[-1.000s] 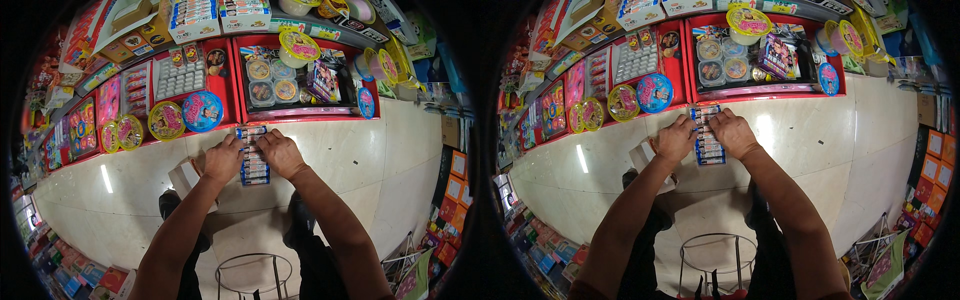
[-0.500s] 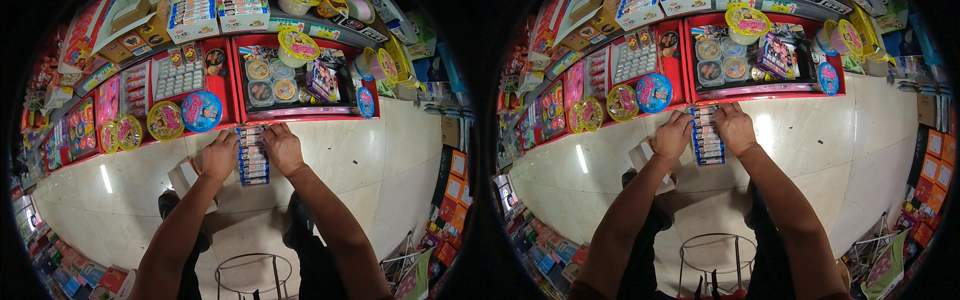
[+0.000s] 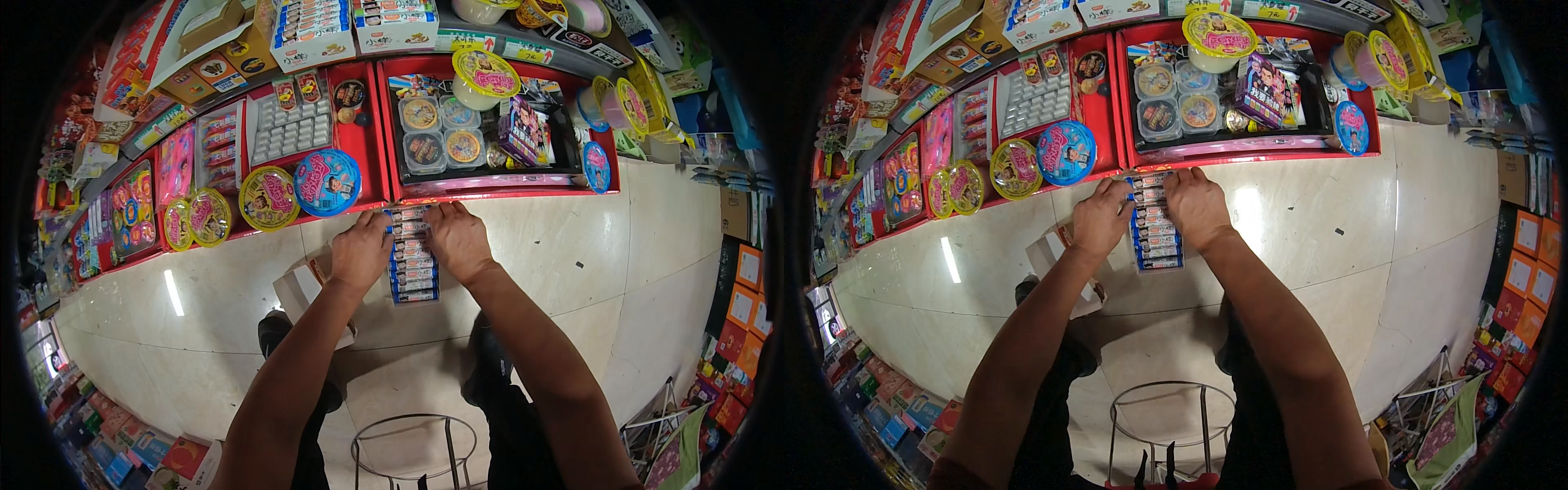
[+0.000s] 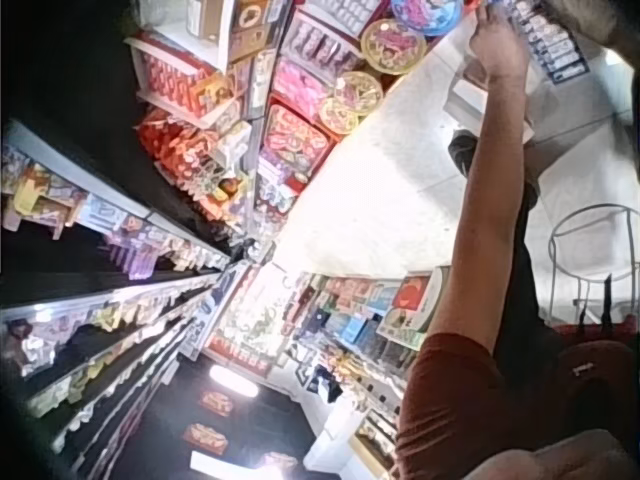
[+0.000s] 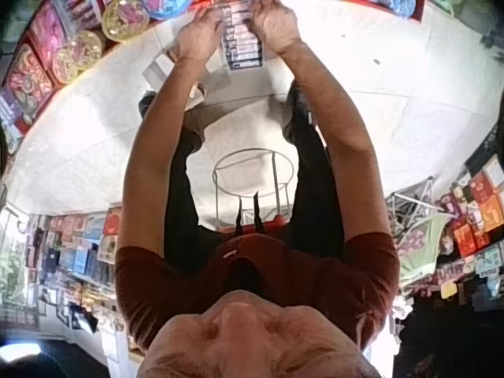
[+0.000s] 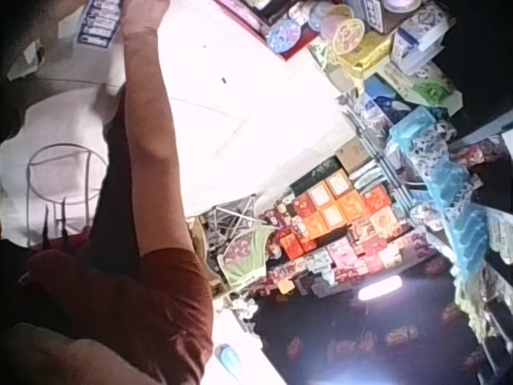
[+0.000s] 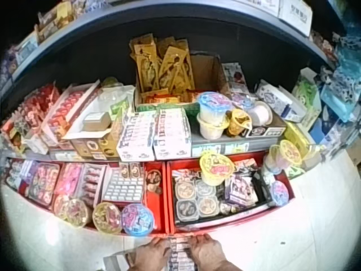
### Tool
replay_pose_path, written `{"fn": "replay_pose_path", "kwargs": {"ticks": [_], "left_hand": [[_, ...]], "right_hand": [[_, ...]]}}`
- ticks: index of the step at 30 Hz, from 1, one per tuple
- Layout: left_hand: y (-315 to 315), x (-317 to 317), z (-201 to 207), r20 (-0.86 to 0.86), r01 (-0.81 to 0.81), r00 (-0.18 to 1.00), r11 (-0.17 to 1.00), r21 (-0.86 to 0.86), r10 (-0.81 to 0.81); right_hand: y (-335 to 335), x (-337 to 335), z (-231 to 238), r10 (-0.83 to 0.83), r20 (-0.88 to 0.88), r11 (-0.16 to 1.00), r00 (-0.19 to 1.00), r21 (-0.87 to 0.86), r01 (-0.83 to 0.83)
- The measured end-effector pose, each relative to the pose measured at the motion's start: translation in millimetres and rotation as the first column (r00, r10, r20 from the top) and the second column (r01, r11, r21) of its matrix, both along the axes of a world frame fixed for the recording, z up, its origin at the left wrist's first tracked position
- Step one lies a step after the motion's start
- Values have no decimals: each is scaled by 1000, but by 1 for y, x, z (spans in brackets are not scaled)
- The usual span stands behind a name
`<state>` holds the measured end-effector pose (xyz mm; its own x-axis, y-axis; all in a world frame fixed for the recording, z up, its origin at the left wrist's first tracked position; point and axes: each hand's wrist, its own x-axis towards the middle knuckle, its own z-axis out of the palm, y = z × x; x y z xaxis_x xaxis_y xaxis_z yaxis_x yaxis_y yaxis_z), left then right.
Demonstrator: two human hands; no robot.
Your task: The person arranges small packaged items on a store counter, then sits on the floor to organize instant noodle cups and snack boxes on a shelf.
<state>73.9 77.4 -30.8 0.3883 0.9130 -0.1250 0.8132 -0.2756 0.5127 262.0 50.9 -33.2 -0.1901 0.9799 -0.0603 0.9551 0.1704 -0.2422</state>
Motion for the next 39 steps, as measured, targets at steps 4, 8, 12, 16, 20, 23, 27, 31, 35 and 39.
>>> {"fn": "replay_pose_path", "kwargs": {"ticks": [4,8,12,16,20,23,27,31,35,39], "left_hand": [[-1,-1,0,-18,26,1000,1000,7,-26],[3,-1,-3,-62,76,995,997,-2,-76],[2,-1,-5,-51,68,996,997,34,-66],[2,-3,-7,-42,87,996,993,74,-84],[6,-6,-9,-53,133,990,988,76,-129],[6,-4,-7,-66,151,987,984,96,-145],[5,-6,-12,-127,174,979,978,118,-159],[5,-10,-10,-145,206,970,977,53,-196],[3,-10,-5,-109,197,976,979,60,-190],[4,-10,0,-114,245,965,967,70,-236]], "right_hand": [[3,2,-4,41,15,999,999,33,-42],[5,1,-5,34,25,999,999,-8,-33],[7,5,-1,89,55,996,995,4,-89],[11,-1,10,141,138,988,980,-85,-130],[12,1,14,166,163,983,973,-111,-149],[13,0,12,189,170,981,967,-77,-178],[14,-5,14,180,156,981,971,-100,-166],[14,0,18,201,55,972,978,-138,-192],[11,3,17,203,6,975,979,-94,-201],[8,4,17,143,-15,989,990,-43,-144]]}}
